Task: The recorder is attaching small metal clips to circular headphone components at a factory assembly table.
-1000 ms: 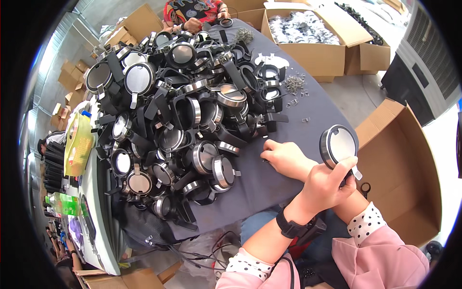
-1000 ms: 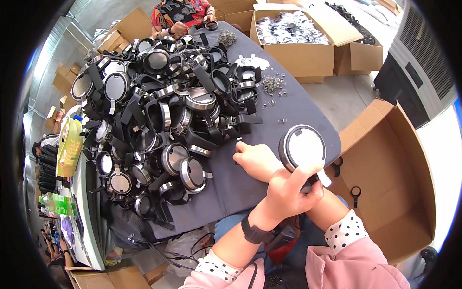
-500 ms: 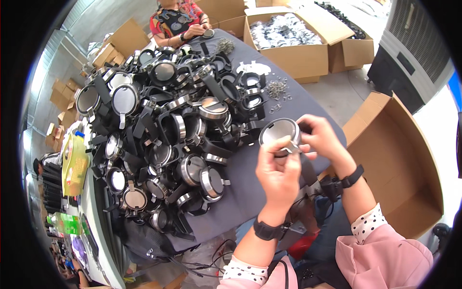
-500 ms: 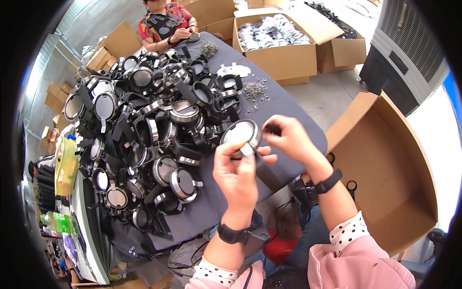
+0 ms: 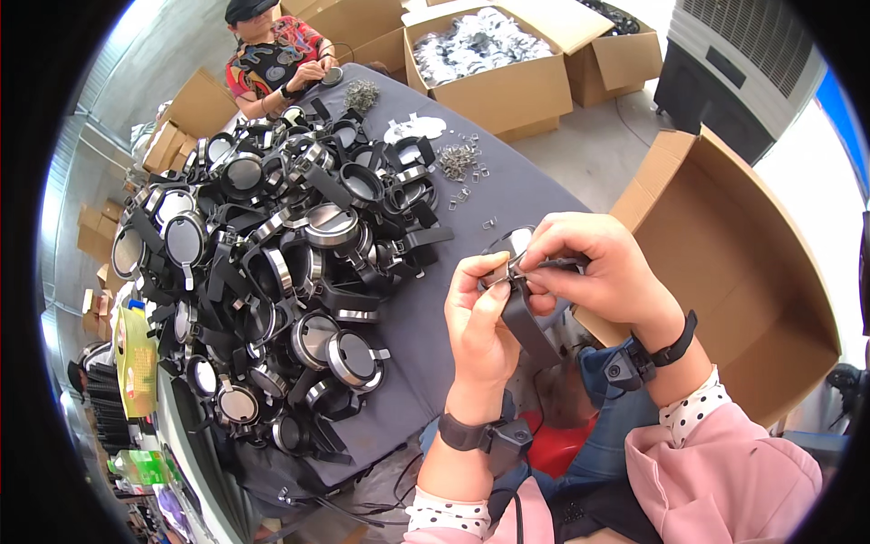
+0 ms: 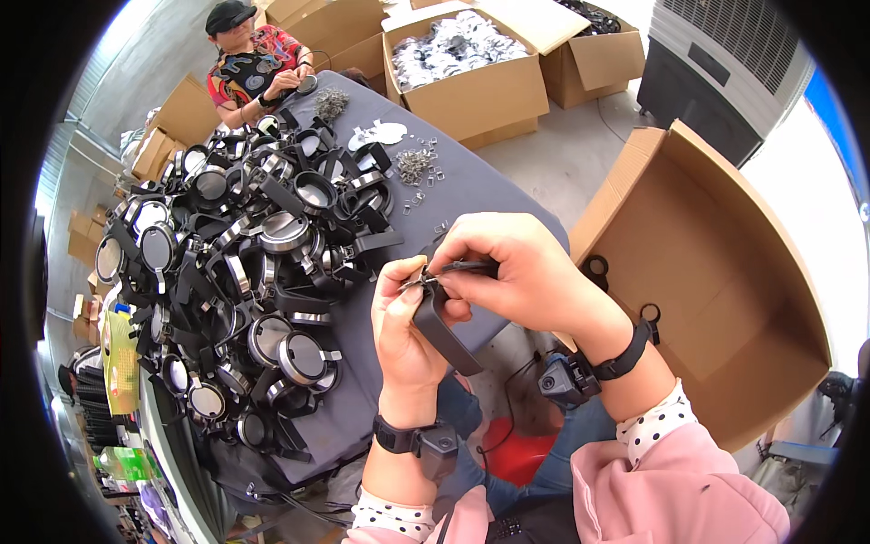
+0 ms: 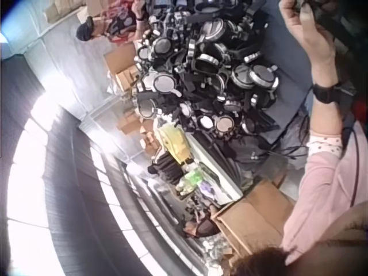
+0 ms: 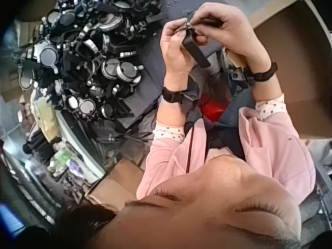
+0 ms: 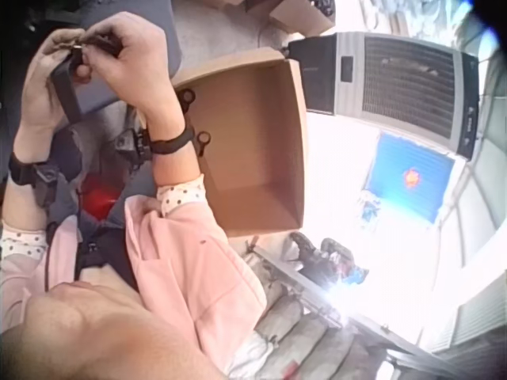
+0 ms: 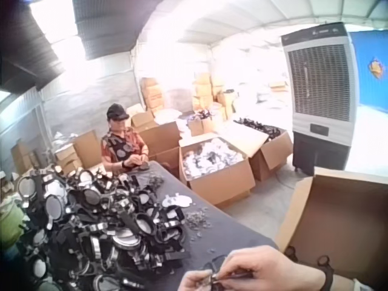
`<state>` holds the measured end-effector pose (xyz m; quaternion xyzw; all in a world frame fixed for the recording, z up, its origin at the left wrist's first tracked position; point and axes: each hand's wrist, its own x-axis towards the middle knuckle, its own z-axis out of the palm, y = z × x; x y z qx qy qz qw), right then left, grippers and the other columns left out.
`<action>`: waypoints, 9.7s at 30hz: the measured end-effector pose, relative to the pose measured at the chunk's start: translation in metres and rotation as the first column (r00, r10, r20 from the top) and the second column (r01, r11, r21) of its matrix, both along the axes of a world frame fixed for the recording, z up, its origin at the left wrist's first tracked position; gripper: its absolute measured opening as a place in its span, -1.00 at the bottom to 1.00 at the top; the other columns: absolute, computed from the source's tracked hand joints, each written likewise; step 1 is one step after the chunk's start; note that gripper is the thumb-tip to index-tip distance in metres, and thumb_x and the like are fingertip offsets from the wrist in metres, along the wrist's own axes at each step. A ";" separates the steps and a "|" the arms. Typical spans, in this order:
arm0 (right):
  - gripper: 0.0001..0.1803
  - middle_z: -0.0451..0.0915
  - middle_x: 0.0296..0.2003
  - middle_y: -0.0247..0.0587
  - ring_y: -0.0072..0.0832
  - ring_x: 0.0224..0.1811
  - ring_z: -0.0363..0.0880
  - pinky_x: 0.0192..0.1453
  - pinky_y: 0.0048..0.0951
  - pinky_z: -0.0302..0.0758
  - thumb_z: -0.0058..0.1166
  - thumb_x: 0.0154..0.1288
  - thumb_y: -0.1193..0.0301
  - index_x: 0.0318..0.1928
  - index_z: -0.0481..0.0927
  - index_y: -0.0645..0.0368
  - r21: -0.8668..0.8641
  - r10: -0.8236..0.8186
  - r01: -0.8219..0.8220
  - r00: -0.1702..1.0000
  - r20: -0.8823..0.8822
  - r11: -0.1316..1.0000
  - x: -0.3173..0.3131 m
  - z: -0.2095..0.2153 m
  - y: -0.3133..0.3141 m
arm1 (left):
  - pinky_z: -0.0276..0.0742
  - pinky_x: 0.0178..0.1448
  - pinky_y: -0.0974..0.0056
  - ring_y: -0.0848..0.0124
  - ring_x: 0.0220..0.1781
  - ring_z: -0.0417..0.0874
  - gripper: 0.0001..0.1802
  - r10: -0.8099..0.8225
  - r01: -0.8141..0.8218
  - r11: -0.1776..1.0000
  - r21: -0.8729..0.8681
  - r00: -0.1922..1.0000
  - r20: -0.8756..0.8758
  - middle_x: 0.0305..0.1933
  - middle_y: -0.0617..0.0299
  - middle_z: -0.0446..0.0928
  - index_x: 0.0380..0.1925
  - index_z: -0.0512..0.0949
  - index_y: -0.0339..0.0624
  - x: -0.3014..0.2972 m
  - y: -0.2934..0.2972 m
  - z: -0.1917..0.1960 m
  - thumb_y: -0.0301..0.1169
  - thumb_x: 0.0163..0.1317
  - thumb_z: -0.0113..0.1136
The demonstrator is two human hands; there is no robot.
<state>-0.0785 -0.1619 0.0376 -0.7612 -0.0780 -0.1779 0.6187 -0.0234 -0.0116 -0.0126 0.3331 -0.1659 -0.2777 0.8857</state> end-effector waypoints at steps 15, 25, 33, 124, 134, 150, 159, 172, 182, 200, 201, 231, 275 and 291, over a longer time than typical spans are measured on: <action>-0.87 0.58 -0.52 -0.25 -0.57 -0.54 0.62 -0.41 -0.57 0.52 0.11 0.08 0.75 -0.34 0.53 0.33 -0.146 -0.024 0.029 0.999 0.039 0.989 -0.001 -0.001 -0.007 | 0.72 -0.23 0.21 0.27 -0.28 0.70 -0.74 0.101 -0.166 0.955 0.247 0.961 0.258 -0.25 -0.02 0.59 -0.06 0.40 -0.32 -0.005 -0.002 0.007 -0.48 0.26 0.07; -0.89 0.60 -0.49 -0.30 -0.62 -0.45 0.58 -0.31 -0.59 0.50 0.20 0.12 0.68 -0.35 0.54 0.30 0.244 0.059 -0.025 0.989 -0.136 0.969 0.001 -0.005 0.002 | 0.70 -0.38 0.28 0.26 -0.36 0.69 -0.70 0.016 -0.037 0.982 0.185 0.994 0.113 -0.33 -0.07 0.59 -0.07 0.40 -0.33 0.004 0.008 0.005 -0.41 0.24 0.08; -0.85 0.53 -0.52 -0.27 -0.46 -0.49 0.52 -0.40 -0.49 0.40 0.26 -0.04 0.64 -0.39 0.62 0.22 -0.179 0.013 0.014 0.989 0.148 0.984 0.005 -0.009 -0.007 | 0.69 -0.43 0.33 0.25 -0.46 0.70 -0.69 0.016 -0.018 0.994 0.106 1.000 0.015 -0.35 -0.10 0.60 -0.09 0.40 -0.37 0.003 0.010 0.008 -0.44 0.19 0.05; -0.75 0.45 -0.70 -0.16 -0.13 -0.65 0.50 -0.62 -0.25 0.38 0.09 0.17 0.36 -0.45 0.29 0.17 -0.843 0.313 -0.356 0.919 -0.238 0.404 0.019 -0.056 -0.038 | 0.49 -0.32 0.16 0.01 -0.44 0.63 -0.68 -0.449 -0.209 0.365 0.907 0.814 0.368 -0.52 -0.16 0.55 -0.41 0.51 -0.47 0.005 0.002 -0.013 -0.32 0.20 0.24; -0.79 0.51 -0.67 -0.14 -0.12 -0.59 0.57 -0.57 -0.18 0.44 0.13 0.10 0.36 -0.38 0.37 0.15 -0.840 0.251 -0.408 0.909 -0.334 0.359 0.025 -0.046 -0.032 | 0.54 -0.23 0.09 -0.09 -0.28 0.66 -0.68 -0.437 -0.279 0.365 0.888 0.791 0.428 -0.43 -0.21 0.58 -0.31 0.55 -0.46 0.006 0.001 -0.012 -0.31 0.20 0.21; -0.87 0.43 -0.64 -0.25 -0.52 -0.59 0.43 -0.46 -0.40 0.38 -0.09 0.38 0.43 -0.29 0.39 0.23 -0.024 -0.172 0.175 0.915 -0.364 0.984 -0.081 -0.112 -0.003 | 0.37 -0.55 0.35 0.52 -0.67 0.50 -0.62 -0.005 -0.573 0.273 0.772 0.802 0.597 -0.63 0.21 0.52 -0.46 0.54 -0.31 0.045 0.094 0.087 -0.15 0.23 0.24; -0.77 0.51 -0.54 0.10 0.09 -0.42 0.50 -0.35 -0.08 0.40 0.02 0.33 0.30 -0.28 0.39 0.22 -0.312 -0.247 0.173 0.945 -0.214 0.934 -0.074 -0.134 -0.004 | 0.58 -0.11 0.12 0.05 -0.23 0.63 -0.54 0.036 -0.925 -0.277 0.259 0.259 0.965 -0.09 -0.25 0.48 0.02 0.30 -0.57 0.244 0.111 0.165 -0.40 0.27 0.12; -0.70 0.53 -0.56 0.05 0.05 -0.44 0.55 -0.37 -0.02 0.44 -0.01 0.33 0.22 -0.32 0.36 0.21 -0.452 -0.174 0.067 0.965 -0.199 0.890 -0.078 -0.130 -0.007 | 0.55 0.09 0.03 -0.03 0.09 0.56 -0.56 -0.581 -0.734 -0.670 0.116 0.615 0.532 0.09 -0.12 0.45 0.08 0.38 -0.19 0.254 0.083 0.142 -0.40 0.18 0.11; -0.72 0.53 -0.57 0.03 0.03 -0.44 0.55 -0.37 -0.05 0.45 0.01 0.32 0.22 -0.32 0.38 0.20 -0.433 -0.152 0.064 0.973 -0.173 0.899 -0.076 -0.128 -0.006 | 0.45 0.20 0.00 -0.06 0.20 0.45 -0.43 -0.749 -0.914 -0.405 -0.006 0.328 0.576 0.20 -0.16 0.38 0.17 0.40 -0.15 0.234 0.066 0.135 -0.37 0.07 0.13; -0.73 0.55 -0.55 0.00 0.00 -0.44 0.57 -0.37 -0.06 0.47 0.03 0.29 0.23 -0.34 0.41 0.19 -0.481 -0.134 -0.033 0.941 -0.309 0.876 -0.073 -0.127 -0.006 | 0.15 0.36 -0.16 0.09 0.39 0.27 -0.49 -0.728 -0.915 -0.392 0.096 0.373 0.575 0.33 -0.01 0.33 0.12 0.52 0.02 0.331 0.039 0.141 0.02 0.32 -0.10; -0.74 0.55 -0.55 -0.02 -0.01 -0.44 0.58 -0.37 -0.08 0.48 0.04 0.29 0.23 -0.35 0.41 0.18 -0.489 -0.126 -0.047 0.941 -0.315 0.871 -0.070 -0.128 -0.005 | 0.10 0.37 -0.19 0.11 0.40 0.24 -0.48 -0.771 -0.903 -0.428 0.035 0.385 0.507 0.33 0.03 0.32 0.14 0.50 0.04 0.331 0.037 0.142 0.02 0.29 -0.04; -0.77 0.56 -0.53 0.02 0.01 -0.38 0.58 -0.31 -0.06 0.49 0.07 0.26 0.28 -0.33 0.44 0.20 -0.508 -0.123 -0.076 0.930 -0.346 0.858 -0.068 -0.127 0.003 | 0.52 -0.13 0.03 -0.01 -0.26 0.65 -0.67 -0.856 -0.970 -0.223 -0.098 0.147 0.495 -0.34 -0.06 0.63 -0.37 0.62 -0.24 0.256 0.079 0.191 -0.15 0.20 0.17; -0.72 0.56 -0.11 0.26 0.14 -0.05 0.54 0.09 -0.15 0.49 -0.16 0.23 0.45 -0.25 0.64 0.29 -0.670 -0.711 0.259 0.115 -0.693 0.695 -0.104 -0.630 -0.242 | 0.05 0.37 -0.22 -0.28 0.39 0.09 -0.07 -0.899 -0.834 0.227 0.502 0.018 0.437 0.37 -0.33 0.08 0.26 0.15 -0.40 -0.012 -0.050 -0.067 -0.27 -0.09 0.38; -0.68 0.63 -0.23 0.03 -0.14 -0.16 0.62 -0.04 -0.13 0.53 -0.24 0.42 0.31 -0.13 0.57 0.22 -0.742 -0.764 0.481 -0.202 -0.613 0.467 -0.400 -0.714 -0.204 | 0.06 0.37 -0.23 -0.28 0.36 0.13 -0.09 -0.904 -0.842 0.236 0.484 -0.008 0.427 0.33 -0.30 0.13 0.23 0.20 -0.36 -0.017 -0.062 -0.077 -0.19 -0.08 0.41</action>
